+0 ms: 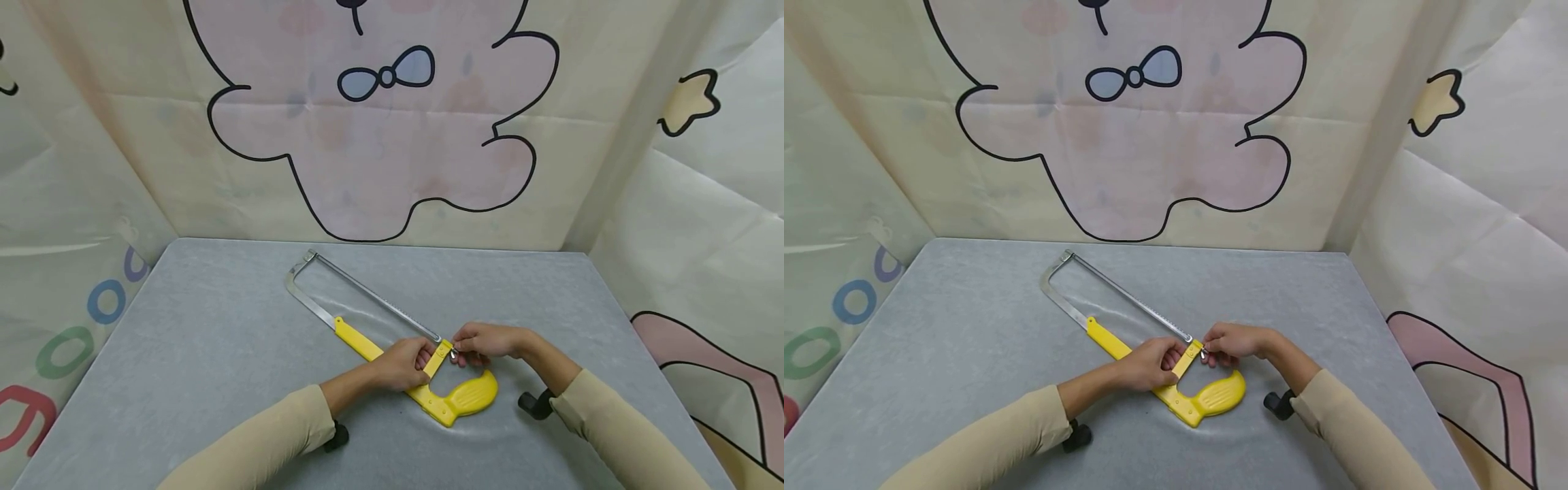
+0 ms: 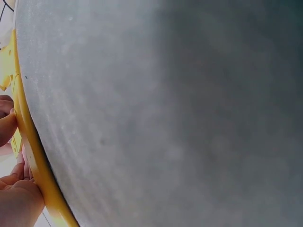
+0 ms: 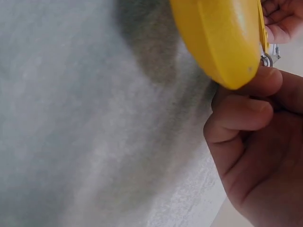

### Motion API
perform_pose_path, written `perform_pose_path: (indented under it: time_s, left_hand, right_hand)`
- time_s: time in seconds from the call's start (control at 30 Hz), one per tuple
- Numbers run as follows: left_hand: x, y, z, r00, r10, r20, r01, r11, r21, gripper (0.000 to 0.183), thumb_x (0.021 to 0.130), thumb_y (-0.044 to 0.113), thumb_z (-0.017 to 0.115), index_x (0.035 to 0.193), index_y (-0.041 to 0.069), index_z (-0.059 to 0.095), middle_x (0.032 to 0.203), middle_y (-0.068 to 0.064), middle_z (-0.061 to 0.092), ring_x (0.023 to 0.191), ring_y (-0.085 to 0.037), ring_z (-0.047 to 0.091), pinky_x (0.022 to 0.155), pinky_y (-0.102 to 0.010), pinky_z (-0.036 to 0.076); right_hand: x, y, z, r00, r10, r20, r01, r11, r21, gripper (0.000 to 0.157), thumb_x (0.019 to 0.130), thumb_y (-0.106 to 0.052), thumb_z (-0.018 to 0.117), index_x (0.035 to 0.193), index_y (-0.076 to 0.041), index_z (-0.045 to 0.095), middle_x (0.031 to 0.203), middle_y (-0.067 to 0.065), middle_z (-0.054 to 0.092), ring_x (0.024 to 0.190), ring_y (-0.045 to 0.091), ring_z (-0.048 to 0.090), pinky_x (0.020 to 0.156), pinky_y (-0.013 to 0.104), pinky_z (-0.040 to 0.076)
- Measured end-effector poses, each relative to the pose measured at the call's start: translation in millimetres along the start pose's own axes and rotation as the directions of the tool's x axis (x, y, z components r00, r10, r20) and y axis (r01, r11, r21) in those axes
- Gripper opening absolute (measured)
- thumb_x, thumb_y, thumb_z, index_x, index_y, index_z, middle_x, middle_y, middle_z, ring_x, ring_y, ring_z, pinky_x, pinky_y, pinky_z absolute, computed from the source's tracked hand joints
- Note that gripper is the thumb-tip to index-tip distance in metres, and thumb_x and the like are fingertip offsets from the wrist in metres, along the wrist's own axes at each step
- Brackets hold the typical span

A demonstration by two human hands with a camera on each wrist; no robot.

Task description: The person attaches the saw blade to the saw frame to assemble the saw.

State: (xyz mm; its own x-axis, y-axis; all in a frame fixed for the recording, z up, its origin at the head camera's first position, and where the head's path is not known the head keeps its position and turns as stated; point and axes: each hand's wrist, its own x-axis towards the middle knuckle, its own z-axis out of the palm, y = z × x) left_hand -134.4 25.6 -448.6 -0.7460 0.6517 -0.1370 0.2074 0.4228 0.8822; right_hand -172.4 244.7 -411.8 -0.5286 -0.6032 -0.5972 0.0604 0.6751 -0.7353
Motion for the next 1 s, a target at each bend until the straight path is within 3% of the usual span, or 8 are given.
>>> perform_pose_path:
  time_s: [0.63, 1.0]
  left_hand:
    - [0.4, 1.0, 1.6, 1.0, -0.015, 0.011, 0.015, 1.0, 0.016, 0.035, 0.073, -0.002, 0.07, 0.104, 0.004, 0.056, 0.086, 0.0, 0.054, 0.078, -0.008, 0.051, 0.071, -0.018, 0.043]
    - [-0.2, 1.3, -0.3, 1.0, -0.01, 0.006, 0.01, 1.0, 0.007, 0.035, 0.073, -0.003, 0.069, 0.105, 0.003, 0.056, 0.087, 0.0, 0.055, 0.079, -0.01, 0.051, 0.071, -0.018, 0.043]
  right_hand:
    - [1.7, 8.5, -8.0, 0.996, -0.041, 0.08, 0.042, 0.999, -0.014, 0.029, 0.099, -0.013, 0.039, 0.092, 0.004, 0.061, 0.071, 0.009, 0.055, 0.053, 0.014, 0.042, 0.048, 0.027, 0.034]
    - [1.2, 5.4, -2.2, 1.0, -0.021, 0.015, 0.021, 0.999, -0.033, 0.028, 0.099, -0.01, 0.038, 0.091, 0.004, 0.061, 0.072, 0.01, 0.055, 0.053, 0.016, 0.043, 0.048, 0.027, 0.035]
